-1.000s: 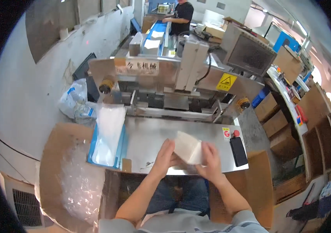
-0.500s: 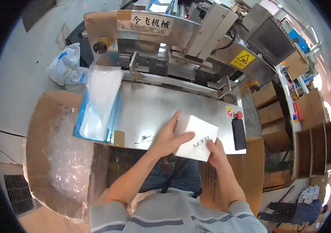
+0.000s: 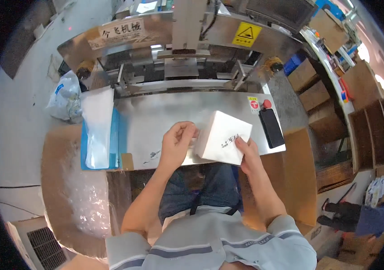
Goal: Packing white product boxes into plastic sleeves, sealing them with a heat sealer, and placing them into a shipping carton.
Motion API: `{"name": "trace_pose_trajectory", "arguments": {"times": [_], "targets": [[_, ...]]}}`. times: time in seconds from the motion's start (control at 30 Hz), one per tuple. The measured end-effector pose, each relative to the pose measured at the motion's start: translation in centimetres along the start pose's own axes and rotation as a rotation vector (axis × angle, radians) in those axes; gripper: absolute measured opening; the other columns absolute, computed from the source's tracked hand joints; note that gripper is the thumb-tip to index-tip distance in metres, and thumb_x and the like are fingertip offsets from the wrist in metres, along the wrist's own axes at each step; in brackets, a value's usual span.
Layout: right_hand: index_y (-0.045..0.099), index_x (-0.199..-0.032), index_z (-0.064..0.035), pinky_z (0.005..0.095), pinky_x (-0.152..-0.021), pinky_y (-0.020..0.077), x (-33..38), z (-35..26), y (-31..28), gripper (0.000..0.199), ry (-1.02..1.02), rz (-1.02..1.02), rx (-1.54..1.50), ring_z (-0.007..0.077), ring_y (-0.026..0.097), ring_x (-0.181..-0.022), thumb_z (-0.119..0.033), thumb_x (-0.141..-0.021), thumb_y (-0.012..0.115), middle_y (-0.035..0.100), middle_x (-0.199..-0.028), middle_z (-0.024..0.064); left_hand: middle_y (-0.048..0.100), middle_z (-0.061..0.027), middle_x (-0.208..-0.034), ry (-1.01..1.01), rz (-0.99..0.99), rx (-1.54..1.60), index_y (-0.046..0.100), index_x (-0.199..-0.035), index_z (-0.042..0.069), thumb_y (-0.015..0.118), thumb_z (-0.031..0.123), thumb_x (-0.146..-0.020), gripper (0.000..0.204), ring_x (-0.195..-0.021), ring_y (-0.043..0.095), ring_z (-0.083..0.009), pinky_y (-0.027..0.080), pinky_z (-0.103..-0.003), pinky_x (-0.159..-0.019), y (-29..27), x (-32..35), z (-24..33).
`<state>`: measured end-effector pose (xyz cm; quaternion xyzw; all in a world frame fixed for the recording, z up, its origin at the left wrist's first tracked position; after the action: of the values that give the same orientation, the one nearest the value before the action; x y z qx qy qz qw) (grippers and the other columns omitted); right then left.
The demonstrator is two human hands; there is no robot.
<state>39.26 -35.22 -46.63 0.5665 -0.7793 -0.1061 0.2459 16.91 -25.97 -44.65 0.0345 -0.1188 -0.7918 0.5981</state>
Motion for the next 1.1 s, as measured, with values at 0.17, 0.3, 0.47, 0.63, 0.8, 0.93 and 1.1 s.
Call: {"name": "trace_pose_trajectory", "arguments": {"times": [0.17,0.3,0.47,0.63,0.8,0.93,1.1], "targets": [[0.049,-0.132,0.0071,0.0364,-0.094,0.0536,0.7,0.2,-0.2,0.049,-0.023,-0.012,0.038,0.0219,0.066,-0.107,-0.012,-0.092,0.07,0.065,-0.122,0.0165,0.069,-0.0046,-0.085,0.03,-0.053,-0.34,0.066,-0.114,-0.004,0.068,0.016,-0.095,0.027,-0.075,0.062,-0.0105,0.051,-0.025,-0.069,1.5,0.3,1.2],[0.048,-0.134,0.006,0.037,-0.095,0.0535,1.6,0.0,0.0,0.051,-0.064,-0.041,0.009,0.0226,0.065,-0.108,-0.01,-0.09,0.071,0.063,-0.124,0.017,0.065,-0.0013,-0.076,0.123,-0.042,-0.273,0.068,-0.105,-0.002,0.068,0.016,-0.096,0.02,-0.067,0.059,-0.0077,0.048,-0.023,-0.061,0.1,0.7,-0.1],[0.048,-0.133,0.006,0.0369,-0.094,0.0545,2.5,-1.2,-2.5,0.048,-0.114,0.073,-0.071,0.0227,0.066,-0.106,-0.006,-0.091,0.068,0.064,-0.122,0.0155,0.061,0.0014,-0.076,0.185,0.213,-0.213,0.067,-0.1,0.002,0.067,0.015,-0.097,0.013,-0.065,0.054,-0.0061,0.044,-0.023,-0.058,-3.7,4.8,4.1],[0.048,-0.134,0.0051,0.0366,-0.093,0.0546,3.0,-2.7,-5.3,0.049,-0.17,0.1,-0.108,0.022,0.066,-0.106,-0.008,-0.092,0.068,0.064,-0.122,0.0137,0.061,0.0014,-0.082,0.497,0.691,-0.39,0.067,-0.102,0.002,0.063,0.015,-0.098,0.014,-0.073,0.055,-0.0082,0.046,-0.025,-0.065,-22.6,10.4,9.6],[0.052,-0.131,0.0057,0.0372,-0.09,0.0558,1.9,-3.0,-6.3,0.045,-0.191,0.15,-0.086,0.0225,0.068,-0.104,-0.016,-0.094,0.066,0.067,-0.119,0.0138,0.068,-0.0196,-0.115,0.564,1.127,-1.522,0.061,-0.124,-0.007,0.06,0.016,-0.1,0.034,-0.103,0.064,-0.0266,0.049,-0.035,-0.093,-39.0,16.9,8.4],[0.052,-0.129,0.0061,0.0377,-0.086,0.0565,3.8,-5.2,-3.9,0.048,-0.182,0.084,-0.049,0.0202,0.069,-0.098,-0.02,-0.093,0.069,0.067,-0.116,0.0128,0.066,-0.0182,-0.125,0.545,0.986,-1.063,0.057,-0.132,-0.007,0.061,0.017,-0.1,0.041,-0.111,0.063,-0.0266,0.049,-0.037,-0.094,-32.7,19.8,12.4],[0.051,-0.131,0.0061,0.0372,-0.088,0.0571,3.3,-2.5,-2.9,0.048,-0.103,0.015,-0.003,0.0231,0.068,-0.101,-0.012,-0.091,0.07,0.066,-0.118,0.016,0.06,-0.0162,-0.136,0.117,0.273,-0.637,0.05,-0.142,-0.001,0.064,0.017,-0.095,0.053,-0.124,0.056,-0.0232,0.046,-0.036,-0.102,-10.9,11.2,6.0]]}}
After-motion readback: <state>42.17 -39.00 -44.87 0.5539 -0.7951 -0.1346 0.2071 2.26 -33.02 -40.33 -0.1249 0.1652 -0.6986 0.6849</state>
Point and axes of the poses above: each hand's wrist, its own x-axis away from the middle knuckle, its own y-axis out of the palm, z = x × y, the point moved 2 cm from there along -x, towards the middle knuckle
